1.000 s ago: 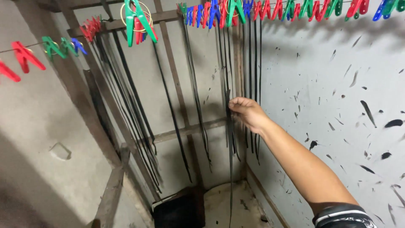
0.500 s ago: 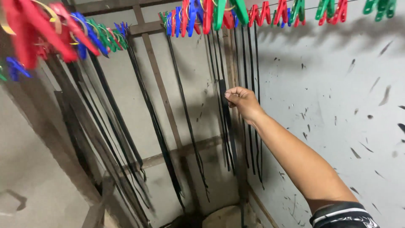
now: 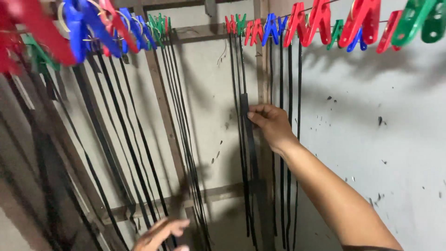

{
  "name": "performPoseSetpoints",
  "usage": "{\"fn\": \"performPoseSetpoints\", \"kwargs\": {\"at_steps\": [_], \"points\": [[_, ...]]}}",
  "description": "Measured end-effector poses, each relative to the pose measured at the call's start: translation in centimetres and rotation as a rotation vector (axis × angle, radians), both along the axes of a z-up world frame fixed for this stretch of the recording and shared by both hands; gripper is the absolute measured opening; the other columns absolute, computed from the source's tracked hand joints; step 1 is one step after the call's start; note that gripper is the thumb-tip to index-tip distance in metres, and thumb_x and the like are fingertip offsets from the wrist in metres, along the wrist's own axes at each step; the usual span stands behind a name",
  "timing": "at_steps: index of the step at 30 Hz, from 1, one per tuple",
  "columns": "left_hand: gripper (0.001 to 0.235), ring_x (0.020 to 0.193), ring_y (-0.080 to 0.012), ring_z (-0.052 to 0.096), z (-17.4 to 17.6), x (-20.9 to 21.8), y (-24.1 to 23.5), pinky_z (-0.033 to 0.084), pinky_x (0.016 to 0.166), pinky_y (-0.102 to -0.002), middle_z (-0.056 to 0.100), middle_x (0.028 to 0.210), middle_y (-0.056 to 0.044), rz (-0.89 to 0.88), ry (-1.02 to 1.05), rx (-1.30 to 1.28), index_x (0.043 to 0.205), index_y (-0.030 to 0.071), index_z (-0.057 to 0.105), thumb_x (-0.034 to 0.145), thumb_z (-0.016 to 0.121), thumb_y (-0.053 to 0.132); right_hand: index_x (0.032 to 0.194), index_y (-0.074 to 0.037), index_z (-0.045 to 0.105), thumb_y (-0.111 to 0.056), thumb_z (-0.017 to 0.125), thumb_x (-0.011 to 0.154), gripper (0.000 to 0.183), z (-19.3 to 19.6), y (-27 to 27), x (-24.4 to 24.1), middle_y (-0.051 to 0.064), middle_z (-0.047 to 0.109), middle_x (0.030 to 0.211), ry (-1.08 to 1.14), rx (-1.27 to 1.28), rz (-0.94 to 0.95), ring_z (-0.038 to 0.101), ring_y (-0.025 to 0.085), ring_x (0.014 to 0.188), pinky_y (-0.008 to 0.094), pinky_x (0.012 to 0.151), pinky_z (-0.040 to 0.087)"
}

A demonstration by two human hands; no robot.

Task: The person sands the edges of a long leather strap using a sanding block and then hangs it on a drying line using clothespins.

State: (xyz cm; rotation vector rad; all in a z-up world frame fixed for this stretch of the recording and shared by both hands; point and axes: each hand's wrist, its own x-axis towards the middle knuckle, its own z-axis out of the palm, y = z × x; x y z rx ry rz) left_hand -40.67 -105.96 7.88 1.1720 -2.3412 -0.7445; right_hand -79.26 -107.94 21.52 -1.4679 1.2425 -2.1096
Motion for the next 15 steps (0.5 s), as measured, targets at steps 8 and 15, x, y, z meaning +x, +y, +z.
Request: {"fn": "performPoseSetpoints", "kwargs": {"at_steps": [8, 15], "points": [[0.052, 0.125, -0.0224, 0.061, 19.6, -14.2, -3.2, 0.049, 0.105, -0.048, 0.058, 0.135, 0.0, -0.189, 0.251, -0.607, 0.139, 0.025, 0.056, 0.089, 0.069, 0.029, 0.105, -0.003, 0.076, 0.0, 0.073, 0.092, 0.014, 0.8, -3.3, -2.6, 0.006, 0.072, 0.088, -0.013, -0.11, 0.112, 0.063, 0.013, 0.074, 0.024, 0.067, 0.054], [0.067, 0.128, -0.0268, 0.06, 28.5, -24.9, -8.4, 0.049, 0.106, -0.043, 0.043, 0.159, -0.008, -0.025, 0.507, -0.576, 0.153, 0.017, 0.039, 0.093, 0.067, 0.025, 0.102, 0.0, 0.075, 0.002, 0.072, 0.091, 0.012, 1.3, -4.8, -3.4, 0.007, 0.069, 0.081, -0.057, -0.155, 0.104, 0.061, 0.014, 0.068, 0.026, 0.063, 0.053]]}}
